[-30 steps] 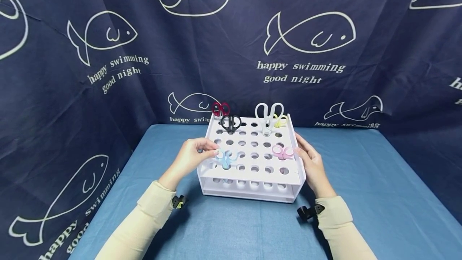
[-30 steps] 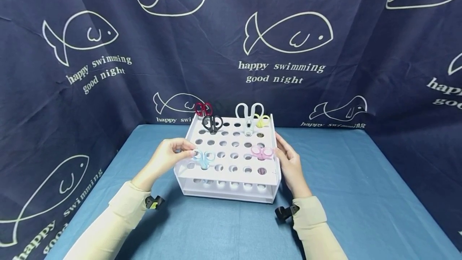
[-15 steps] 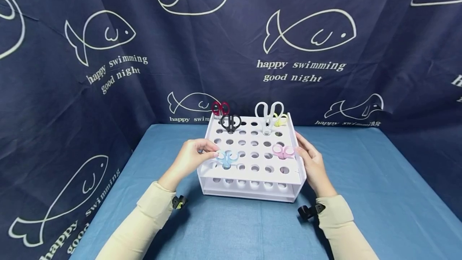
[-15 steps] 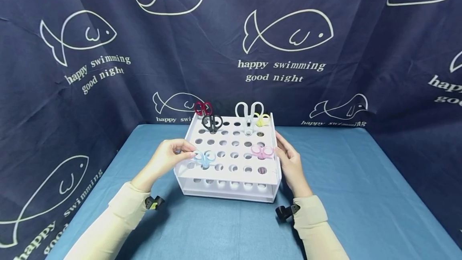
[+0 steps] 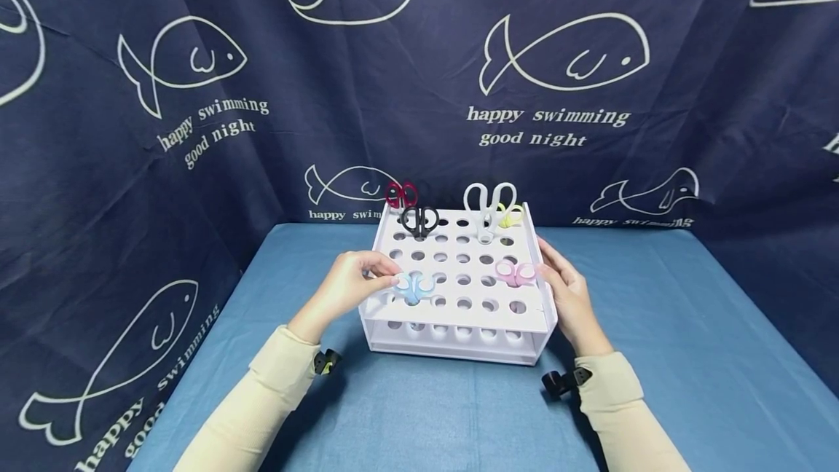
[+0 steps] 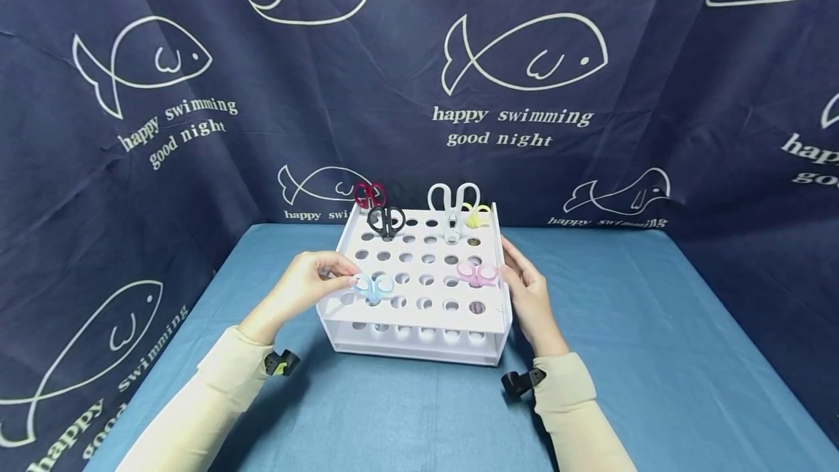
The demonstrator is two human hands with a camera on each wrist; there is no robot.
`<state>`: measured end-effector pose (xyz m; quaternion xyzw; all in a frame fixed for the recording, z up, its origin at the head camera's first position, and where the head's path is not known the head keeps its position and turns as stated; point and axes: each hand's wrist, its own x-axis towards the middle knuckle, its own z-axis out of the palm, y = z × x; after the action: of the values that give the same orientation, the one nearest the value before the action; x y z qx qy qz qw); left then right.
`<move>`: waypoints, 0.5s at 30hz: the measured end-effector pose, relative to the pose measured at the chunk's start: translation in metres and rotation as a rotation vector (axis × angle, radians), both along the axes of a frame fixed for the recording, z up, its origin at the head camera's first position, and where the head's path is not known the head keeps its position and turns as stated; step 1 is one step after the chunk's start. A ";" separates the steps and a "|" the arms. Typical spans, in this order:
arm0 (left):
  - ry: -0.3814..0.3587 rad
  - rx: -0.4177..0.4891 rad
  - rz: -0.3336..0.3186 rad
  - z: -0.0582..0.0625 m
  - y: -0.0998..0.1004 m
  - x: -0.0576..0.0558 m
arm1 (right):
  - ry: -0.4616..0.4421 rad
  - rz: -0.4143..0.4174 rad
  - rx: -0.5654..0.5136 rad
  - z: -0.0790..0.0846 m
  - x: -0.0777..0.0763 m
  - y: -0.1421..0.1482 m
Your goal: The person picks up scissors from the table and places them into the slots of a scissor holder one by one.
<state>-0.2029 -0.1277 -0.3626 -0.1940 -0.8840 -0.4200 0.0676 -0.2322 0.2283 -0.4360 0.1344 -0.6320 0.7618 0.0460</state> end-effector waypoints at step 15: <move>-0.010 -0.054 -0.070 0.007 -0.003 0.001 | -0.005 0.008 -0.003 0.003 0.002 -0.001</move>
<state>-0.2016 -0.1304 -0.3554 -0.2244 -0.8880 -0.3991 0.0430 -0.2301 0.2276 -0.4327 0.1349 -0.6306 0.7632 0.0418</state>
